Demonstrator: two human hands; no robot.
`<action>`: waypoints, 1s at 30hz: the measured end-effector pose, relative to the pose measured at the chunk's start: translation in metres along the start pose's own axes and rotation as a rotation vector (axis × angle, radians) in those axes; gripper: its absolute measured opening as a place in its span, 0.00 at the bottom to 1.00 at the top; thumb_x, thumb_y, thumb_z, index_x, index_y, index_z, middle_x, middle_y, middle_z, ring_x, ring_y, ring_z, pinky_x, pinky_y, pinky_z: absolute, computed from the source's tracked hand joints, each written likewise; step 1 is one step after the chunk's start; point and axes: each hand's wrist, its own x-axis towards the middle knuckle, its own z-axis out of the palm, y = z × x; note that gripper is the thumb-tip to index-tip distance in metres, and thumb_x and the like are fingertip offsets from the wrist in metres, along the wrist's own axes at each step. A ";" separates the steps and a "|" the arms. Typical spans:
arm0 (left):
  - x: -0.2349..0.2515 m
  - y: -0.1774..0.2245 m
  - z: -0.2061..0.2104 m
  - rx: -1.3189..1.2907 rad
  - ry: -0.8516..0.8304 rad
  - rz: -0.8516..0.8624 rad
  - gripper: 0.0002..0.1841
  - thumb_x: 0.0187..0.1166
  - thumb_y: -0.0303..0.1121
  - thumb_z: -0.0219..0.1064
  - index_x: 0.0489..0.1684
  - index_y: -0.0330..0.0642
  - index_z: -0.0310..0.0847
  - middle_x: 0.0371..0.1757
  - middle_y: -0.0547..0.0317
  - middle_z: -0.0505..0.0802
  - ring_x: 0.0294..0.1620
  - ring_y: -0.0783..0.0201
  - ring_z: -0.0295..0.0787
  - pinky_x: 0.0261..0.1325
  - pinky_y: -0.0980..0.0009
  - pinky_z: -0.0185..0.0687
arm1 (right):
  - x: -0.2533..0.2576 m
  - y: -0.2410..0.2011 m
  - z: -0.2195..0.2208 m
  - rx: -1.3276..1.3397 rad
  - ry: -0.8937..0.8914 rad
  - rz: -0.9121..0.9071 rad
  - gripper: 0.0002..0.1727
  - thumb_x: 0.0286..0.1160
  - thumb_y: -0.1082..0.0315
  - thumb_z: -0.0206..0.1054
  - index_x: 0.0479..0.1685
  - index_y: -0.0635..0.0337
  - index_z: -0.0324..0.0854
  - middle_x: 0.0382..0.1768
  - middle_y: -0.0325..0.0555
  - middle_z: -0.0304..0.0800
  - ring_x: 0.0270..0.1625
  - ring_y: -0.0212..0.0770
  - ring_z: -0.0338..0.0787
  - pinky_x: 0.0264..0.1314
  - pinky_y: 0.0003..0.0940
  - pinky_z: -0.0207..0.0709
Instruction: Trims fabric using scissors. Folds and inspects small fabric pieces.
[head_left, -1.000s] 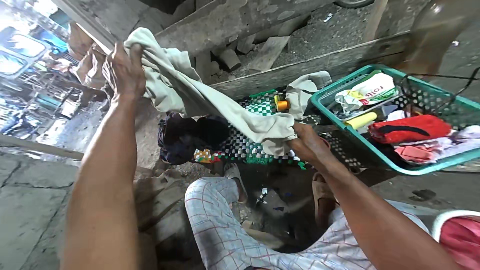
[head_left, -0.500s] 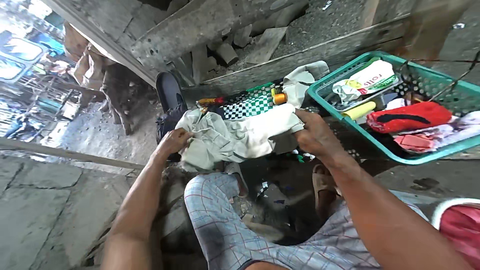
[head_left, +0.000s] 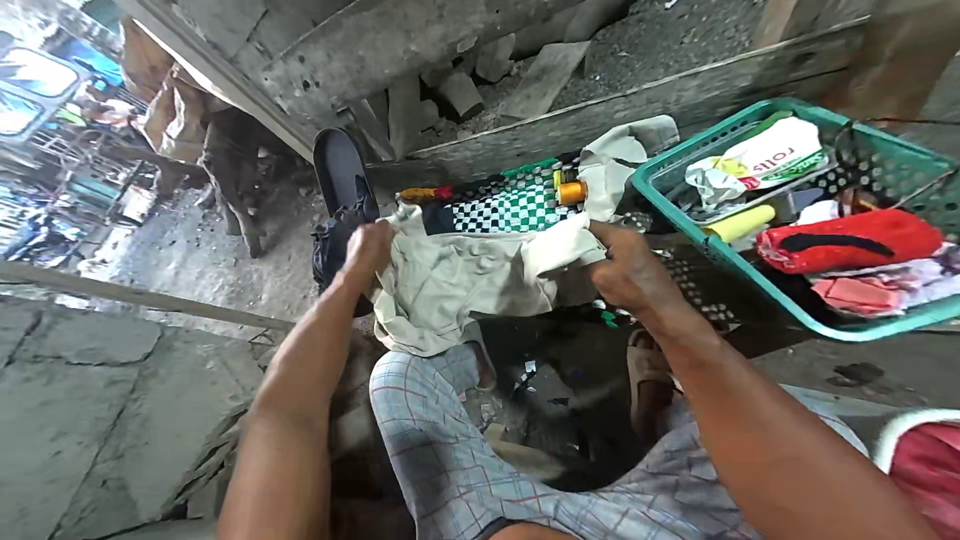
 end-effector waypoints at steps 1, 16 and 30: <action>0.005 -0.007 -0.023 -0.026 0.058 0.005 0.21 0.91 0.45 0.52 0.59 0.36 0.84 0.53 0.32 0.91 0.57 0.30 0.88 0.58 0.27 0.79 | 0.001 0.000 -0.001 0.009 0.016 0.000 0.11 0.78 0.72 0.64 0.54 0.55 0.87 0.39 0.49 0.92 0.41 0.45 0.92 0.43 0.56 0.84; 0.041 -0.012 -0.147 -0.310 0.584 -0.090 0.28 0.90 0.47 0.54 0.53 0.23 0.83 0.55 0.28 0.88 0.62 0.37 0.85 0.70 0.40 0.74 | 0.013 0.009 -0.004 -0.211 -0.288 0.078 0.10 0.77 0.64 0.72 0.49 0.60 0.85 0.37 0.57 0.90 0.45 0.59 0.91 0.51 0.68 0.80; -0.014 -0.090 -0.052 -0.036 0.101 -0.394 0.26 0.89 0.52 0.56 0.51 0.34 0.89 0.55 0.27 0.90 0.62 0.26 0.84 0.62 0.21 0.71 | 0.002 0.014 0.012 -0.440 -0.615 -0.046 0.07 0.74 0.69 0.67 0.46 0.54 0.89 0.43 0.51 0.92 0.51 0.56 0.91 0.54 0.62 0.80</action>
